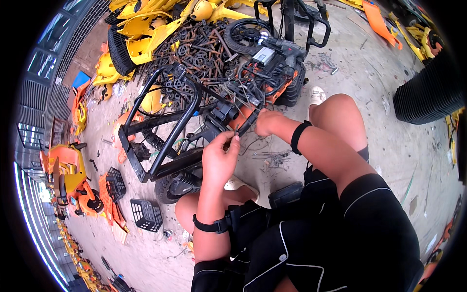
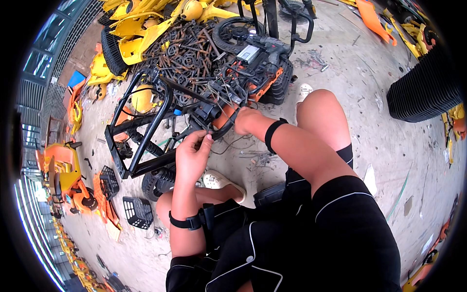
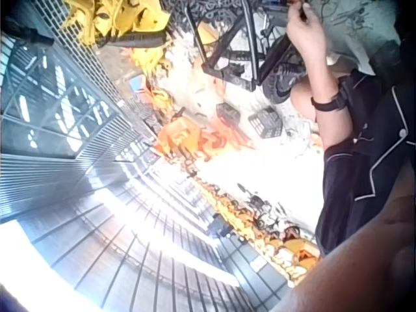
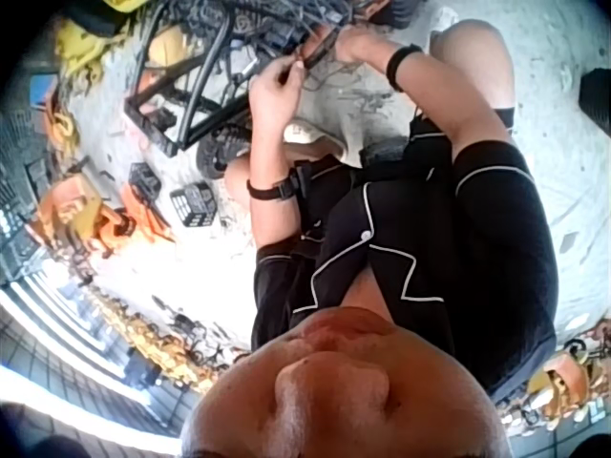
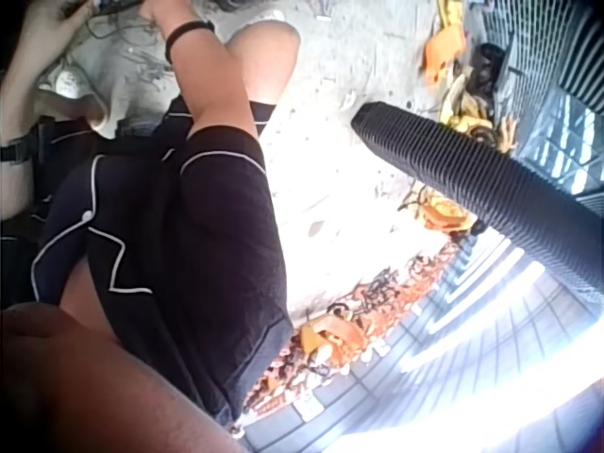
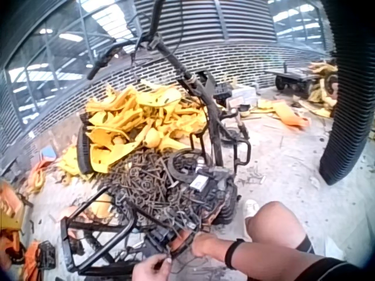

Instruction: The person sits near a motorcycle frame on a concrete floor and manipulates electrical wires by hand, pulling and twisting the ends of the wires.

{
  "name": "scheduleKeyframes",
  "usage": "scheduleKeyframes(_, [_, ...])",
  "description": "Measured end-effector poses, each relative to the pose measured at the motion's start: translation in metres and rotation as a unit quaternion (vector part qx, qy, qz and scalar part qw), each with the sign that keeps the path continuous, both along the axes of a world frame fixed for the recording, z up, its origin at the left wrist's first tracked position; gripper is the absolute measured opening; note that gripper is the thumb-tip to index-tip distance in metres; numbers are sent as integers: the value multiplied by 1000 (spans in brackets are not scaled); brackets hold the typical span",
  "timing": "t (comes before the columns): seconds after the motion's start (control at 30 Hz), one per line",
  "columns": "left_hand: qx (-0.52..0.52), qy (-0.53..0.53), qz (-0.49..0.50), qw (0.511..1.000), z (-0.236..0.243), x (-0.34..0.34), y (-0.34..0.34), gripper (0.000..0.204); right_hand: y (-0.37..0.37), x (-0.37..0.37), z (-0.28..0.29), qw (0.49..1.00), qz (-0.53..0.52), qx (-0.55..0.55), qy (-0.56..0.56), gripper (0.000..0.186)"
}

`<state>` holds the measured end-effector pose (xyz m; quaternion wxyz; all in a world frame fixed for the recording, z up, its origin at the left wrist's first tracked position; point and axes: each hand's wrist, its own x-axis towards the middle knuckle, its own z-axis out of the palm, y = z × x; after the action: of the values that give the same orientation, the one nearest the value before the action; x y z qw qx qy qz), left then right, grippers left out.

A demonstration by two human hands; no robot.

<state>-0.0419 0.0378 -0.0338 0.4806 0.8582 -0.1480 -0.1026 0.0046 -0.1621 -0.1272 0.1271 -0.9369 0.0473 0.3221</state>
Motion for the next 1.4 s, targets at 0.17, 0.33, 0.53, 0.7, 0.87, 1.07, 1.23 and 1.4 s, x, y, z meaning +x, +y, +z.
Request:
scheduleKeyframes(0.17, [1,-17,2,1000,-5,0,7,18,5,1,1,1000,-1,20,3,77])
scheduleKeyframes(0.33, [-2,-15,1,1000,-5,-1,9,17,8,8,-13,1000,-4,-5,10,76])
scheduleKeyframes(0.53, [11,-18,2,1000,-5,-2,14,18,11,13,-18,999,33,-16,17,69])
scheduleKeyframes(0.7, [-2,-18,7,1000,-9,-2,19,18,18,13,-15,1000,-9,-15,5,61])
scheduleKeyframes(0.87, [-5,-21,8,1000,-10,-2,21,18,22,16,-16,1000,-28,-12,5,64])
scheduleKeyframes(1.07, [4,-23,14,1000,-10,-2,23,18,28,19,-16,999,-44,-18,-16,72])
scheduleKeyframes(1.23, [-4,-19,18,1000,-14,-1,25,18,29,19,-11,999,-16,-28,-20,69])
scheduleKeyframes(1.4, [-8,-13,32,999,-17,2,22,22,29,17,-11,997,-64,-12,-29,69])
